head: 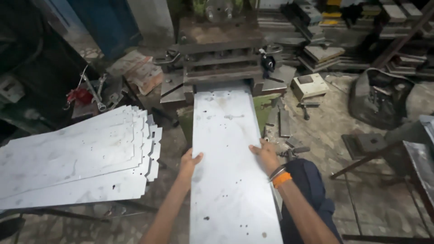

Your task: Loading thin metal sheets into an industrial stamping press machine.

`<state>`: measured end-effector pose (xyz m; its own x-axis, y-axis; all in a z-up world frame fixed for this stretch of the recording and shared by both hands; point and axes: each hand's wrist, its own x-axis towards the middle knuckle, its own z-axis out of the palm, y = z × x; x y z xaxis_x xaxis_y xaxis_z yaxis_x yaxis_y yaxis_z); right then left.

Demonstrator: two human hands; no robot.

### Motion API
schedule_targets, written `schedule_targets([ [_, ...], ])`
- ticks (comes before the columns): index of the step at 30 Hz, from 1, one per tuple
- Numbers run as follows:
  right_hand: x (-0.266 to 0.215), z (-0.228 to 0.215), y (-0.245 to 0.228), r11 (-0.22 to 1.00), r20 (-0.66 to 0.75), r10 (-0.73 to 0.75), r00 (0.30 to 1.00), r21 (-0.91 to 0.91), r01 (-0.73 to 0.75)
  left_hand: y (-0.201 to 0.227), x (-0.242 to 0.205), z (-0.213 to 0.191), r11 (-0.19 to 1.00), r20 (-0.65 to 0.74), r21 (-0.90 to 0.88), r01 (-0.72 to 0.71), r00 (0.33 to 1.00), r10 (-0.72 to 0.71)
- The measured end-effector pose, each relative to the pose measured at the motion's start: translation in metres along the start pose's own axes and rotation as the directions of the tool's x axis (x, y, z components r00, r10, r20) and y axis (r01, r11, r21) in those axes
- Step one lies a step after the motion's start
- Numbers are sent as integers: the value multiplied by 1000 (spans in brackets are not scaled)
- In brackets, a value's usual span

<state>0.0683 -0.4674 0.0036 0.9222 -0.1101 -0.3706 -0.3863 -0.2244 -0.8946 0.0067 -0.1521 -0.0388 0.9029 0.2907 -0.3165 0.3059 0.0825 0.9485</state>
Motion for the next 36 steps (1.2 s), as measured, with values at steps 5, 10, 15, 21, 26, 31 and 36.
schedule_targets([
  [5,7,-4,-55,987,-11,-105,994,-121,103,56,11,26,991,-28,-103,-87,996,84],
  [10,20,20,-116,596,-61,-205,977,-799,76,80,87,-8,995,-212,68,-72,974,85],
  [15,40,135,-127,724,363,-518,775,-297,623,88,172,-144,894,-548,397,-210,727,414],
  [21,20,262,-127,933,560,-340,755,100,345,60,137,-268,418,-426,871,260,824,373],
  [26,43,326,-55,999,571,-41,820,4,48,47,79,-163,309,-310,926,219,907,286],
  [31,70,382,22,936,539,233,809,101,-336,53,53,-108,603,-129,796,-55,958,257],
  [36,-44,310,-98,921,525,-70,848,-293,258,112,9,-86,905,-297,421,-55,935,195],
])
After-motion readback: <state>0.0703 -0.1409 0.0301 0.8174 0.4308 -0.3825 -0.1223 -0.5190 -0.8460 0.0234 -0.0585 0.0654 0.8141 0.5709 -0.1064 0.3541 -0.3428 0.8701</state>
